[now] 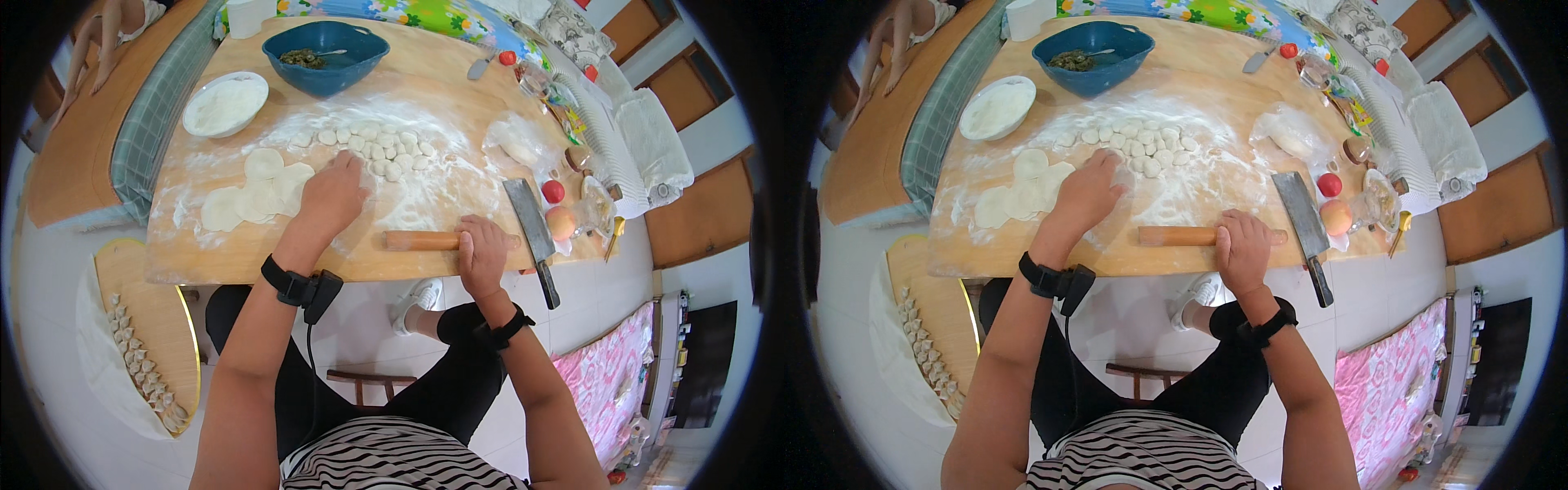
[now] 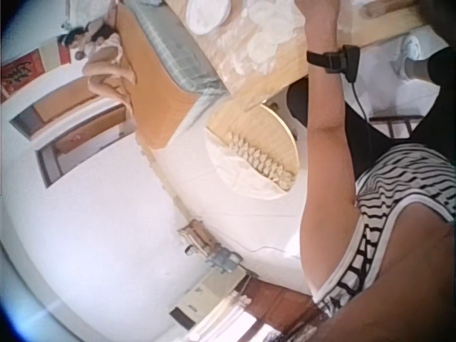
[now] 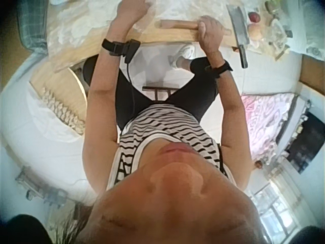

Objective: The person prepares small pieces of dough, rolls them into flat circles using a rolling pin, and then fills each wrapper with a green vegetable mixture using a spoon before folding and sealing them.

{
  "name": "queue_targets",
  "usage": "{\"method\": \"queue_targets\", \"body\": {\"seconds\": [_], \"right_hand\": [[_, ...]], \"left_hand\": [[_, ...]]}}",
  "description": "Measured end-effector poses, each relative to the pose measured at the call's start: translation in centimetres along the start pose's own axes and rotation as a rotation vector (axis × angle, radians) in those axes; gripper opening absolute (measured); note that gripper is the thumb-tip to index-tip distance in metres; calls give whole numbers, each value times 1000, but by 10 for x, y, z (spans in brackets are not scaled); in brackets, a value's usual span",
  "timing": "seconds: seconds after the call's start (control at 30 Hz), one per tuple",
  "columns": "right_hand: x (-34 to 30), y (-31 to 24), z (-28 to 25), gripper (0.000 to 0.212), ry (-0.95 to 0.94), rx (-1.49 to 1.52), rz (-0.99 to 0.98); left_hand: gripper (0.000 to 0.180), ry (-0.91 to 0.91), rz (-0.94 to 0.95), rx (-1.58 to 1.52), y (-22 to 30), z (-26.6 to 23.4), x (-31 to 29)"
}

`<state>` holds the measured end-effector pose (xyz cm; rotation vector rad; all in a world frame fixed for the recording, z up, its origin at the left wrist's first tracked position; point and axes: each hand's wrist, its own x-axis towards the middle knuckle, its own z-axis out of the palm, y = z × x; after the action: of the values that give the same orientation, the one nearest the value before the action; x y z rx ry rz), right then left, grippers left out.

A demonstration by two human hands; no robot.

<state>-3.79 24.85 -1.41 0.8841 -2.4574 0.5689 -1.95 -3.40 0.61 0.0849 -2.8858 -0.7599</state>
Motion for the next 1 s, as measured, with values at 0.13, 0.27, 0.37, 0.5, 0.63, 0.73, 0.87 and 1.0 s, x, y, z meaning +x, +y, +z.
{"method": "queue_targets", "body": {"seconds": [0.13, 0.27, 0.37, 0.5, 0.63, 0.73, 0.87, 1.0], "right_hand": [[1, -1, 0, 16, 23, 0, -10], [0, -1, -1, 15, 35, 2, -17], [2, -2, -1, 14, 43, 11, -30], [0, 4, 2, 13, 73, 24, -39], [0, 4, 0, 12, 80, 60, -57], [-1, 3, -4, 12, 55, 94, -55], [-1, 2, -1, 13, 54, 101, -59], [-3, 5, -2, 15, 69, 91, -59]], "left_hand": [[39, -96, 7, 155, 6, -7, -8], [31, 177, 96, 42, 15, 1, -15], [28, 242, 191, 59, 1, 15, -12], [30, -85, 117, 87, 4, 1, -12], [38, -240, 57, 139, 22, -15, -28], [53, -30, 140, 122, 22, 3, -37], [76, 133, 201, 151, 21, 37, -25], [82, 56, 247, 171, 29, 42, -32]]}}
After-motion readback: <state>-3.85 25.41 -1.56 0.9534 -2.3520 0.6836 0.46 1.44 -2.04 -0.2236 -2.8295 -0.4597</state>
